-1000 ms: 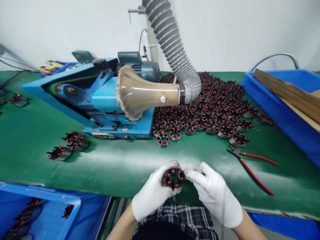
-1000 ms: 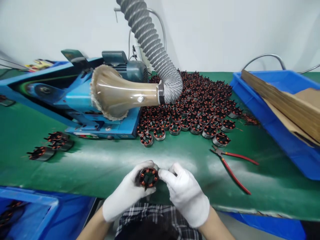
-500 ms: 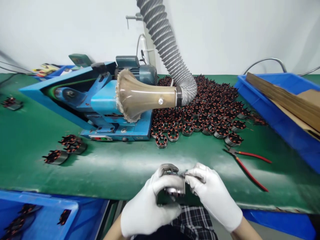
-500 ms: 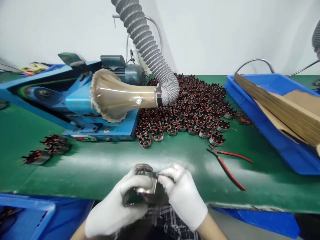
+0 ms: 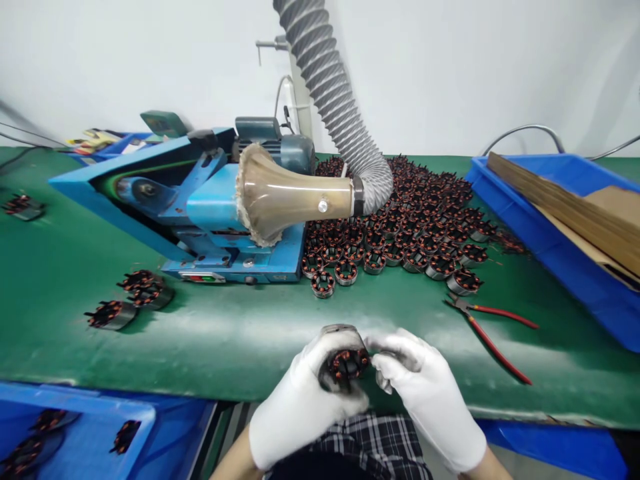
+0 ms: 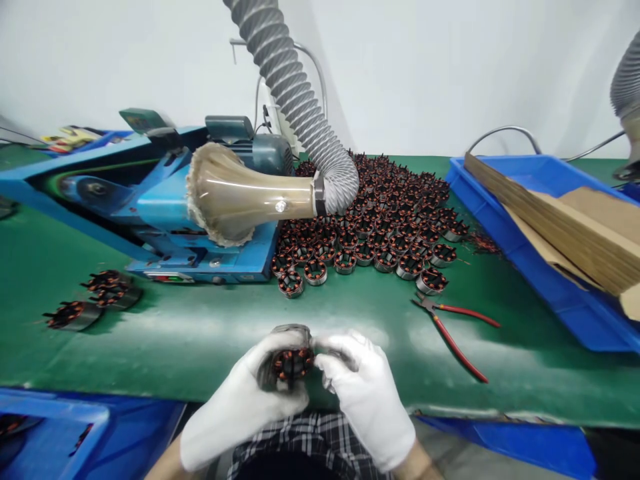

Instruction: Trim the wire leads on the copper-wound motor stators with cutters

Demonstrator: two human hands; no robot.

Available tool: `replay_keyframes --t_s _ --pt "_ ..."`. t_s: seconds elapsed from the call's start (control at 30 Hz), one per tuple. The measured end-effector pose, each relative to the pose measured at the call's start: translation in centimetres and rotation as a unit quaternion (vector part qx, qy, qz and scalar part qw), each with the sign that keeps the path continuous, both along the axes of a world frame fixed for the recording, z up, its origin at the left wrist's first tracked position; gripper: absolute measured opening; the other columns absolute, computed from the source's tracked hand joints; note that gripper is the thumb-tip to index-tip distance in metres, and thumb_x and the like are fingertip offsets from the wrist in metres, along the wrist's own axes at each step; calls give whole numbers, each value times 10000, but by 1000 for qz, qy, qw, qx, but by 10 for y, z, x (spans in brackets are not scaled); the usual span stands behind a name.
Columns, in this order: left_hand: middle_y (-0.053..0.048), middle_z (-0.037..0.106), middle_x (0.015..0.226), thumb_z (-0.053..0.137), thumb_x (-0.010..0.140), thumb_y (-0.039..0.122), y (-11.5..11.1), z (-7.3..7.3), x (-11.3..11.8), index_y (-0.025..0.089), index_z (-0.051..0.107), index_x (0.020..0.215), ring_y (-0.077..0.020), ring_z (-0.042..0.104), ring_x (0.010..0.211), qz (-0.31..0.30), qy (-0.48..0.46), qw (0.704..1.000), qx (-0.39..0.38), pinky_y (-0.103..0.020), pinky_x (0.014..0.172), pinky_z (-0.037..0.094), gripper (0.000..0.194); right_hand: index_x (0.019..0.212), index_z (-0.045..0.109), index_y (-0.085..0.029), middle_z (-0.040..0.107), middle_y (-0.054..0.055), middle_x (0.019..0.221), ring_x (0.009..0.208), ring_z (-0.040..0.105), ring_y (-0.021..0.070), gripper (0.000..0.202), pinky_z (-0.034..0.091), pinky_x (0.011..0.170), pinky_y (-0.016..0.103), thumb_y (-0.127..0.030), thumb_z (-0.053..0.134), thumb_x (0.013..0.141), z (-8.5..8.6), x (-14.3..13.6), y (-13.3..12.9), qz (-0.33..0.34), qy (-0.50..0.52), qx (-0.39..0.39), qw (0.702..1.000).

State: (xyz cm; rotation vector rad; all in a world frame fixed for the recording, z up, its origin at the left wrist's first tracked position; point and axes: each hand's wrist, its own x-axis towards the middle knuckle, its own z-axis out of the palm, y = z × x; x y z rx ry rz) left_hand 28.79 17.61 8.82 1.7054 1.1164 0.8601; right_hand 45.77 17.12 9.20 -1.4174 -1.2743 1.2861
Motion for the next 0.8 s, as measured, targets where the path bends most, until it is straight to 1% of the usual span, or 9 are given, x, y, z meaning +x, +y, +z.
replay_keyframes --t_s 0.1,0.23,0.3,0.4,0.47,0.53,0.67,0.73,0.8 --pt "-41 573 1039 633 672 105 -4 0 -1 220 594 859 -190 564 954 -6 -19 997 70 -321 835 486 223 527 566 -176 464 -11 561 510 479 127 229 383 495 232 -232 527 745 5 1 3 36 -56 32 997" --pt "-84 467 1188 538 720 24 -8 -3 -3 245 477 1155 -208 459 1125 48 67 981 177 -374 939 417 493 523 508 -172 429 -35 500 402 436 111 218 351 407 223 -302 542 694 8 2 7 54 25 -73 996" --pt "-76 462 1186 524 704 -3 -5 -1 -3 250 474 1138 -197 462 1119 25 85 986 142 -369 937 419 505 521 488 -176 431 -32 492 410 440 117 236 355 416 225 -310 529 712 6 2 7 54 28 -71 996" --pt "-28 535 1047 617 643 33 1 6 -2 234 536 978 -164 532 982 -73 44 996 34 -298 859 471 400 542 536 -177 469 2 557 518 478 147 238 374 494 244 -272 496 757 1 1 4 10 -88 31 996" --pt "-11 548 968 635 634 48 3 5 0 218 570 833 -150 545 923 -100 37 994 30 -266 819 482 269 578 569 -180 485 18 595 579 484 165 226 381 547 261 -278 499 769 -5 1 3 -23 -157 83 984" --pt "-40 537 1003 573 679 35 3 -5 3 206 577 888 -161 536 954 -66 74 991 92 -281 828 477 270 585 536 -177 478 13 573 549 469 157 248 380 542 262 -319 491 785 -12 0 4 -10 -127 45 991" --pt "-109 505 1139 402 662 -53 0 -36 7 193 445 1175 -211 498 1066 5 200 951 237 -372 866 460 571 627 397 -193 396 -32 496 425 395 117 305 343 431 229 -429 392 819 -32 2 9 110 22 -112 987" --pt "-84 543 1095 430 638 -45 2 -45 7 202 476 1115 -216 496 1066 -18 223 949 222 -394 889 440 539 627 380 -195 379 -38 481 402 384 114 295 334 406 223 -421 377 818 -39 5 13 156 10 -126 980" --pt "-67 567 1049 545 631 30 6 -46 6 196 490 1056 -234 473 1087 -41 223 962 155 -414 918 411 459 609 417 -183 407 -26 494 414 398 118 264 341 419 224 -348 410 815 -40 8 19 185 -36 -111 976"
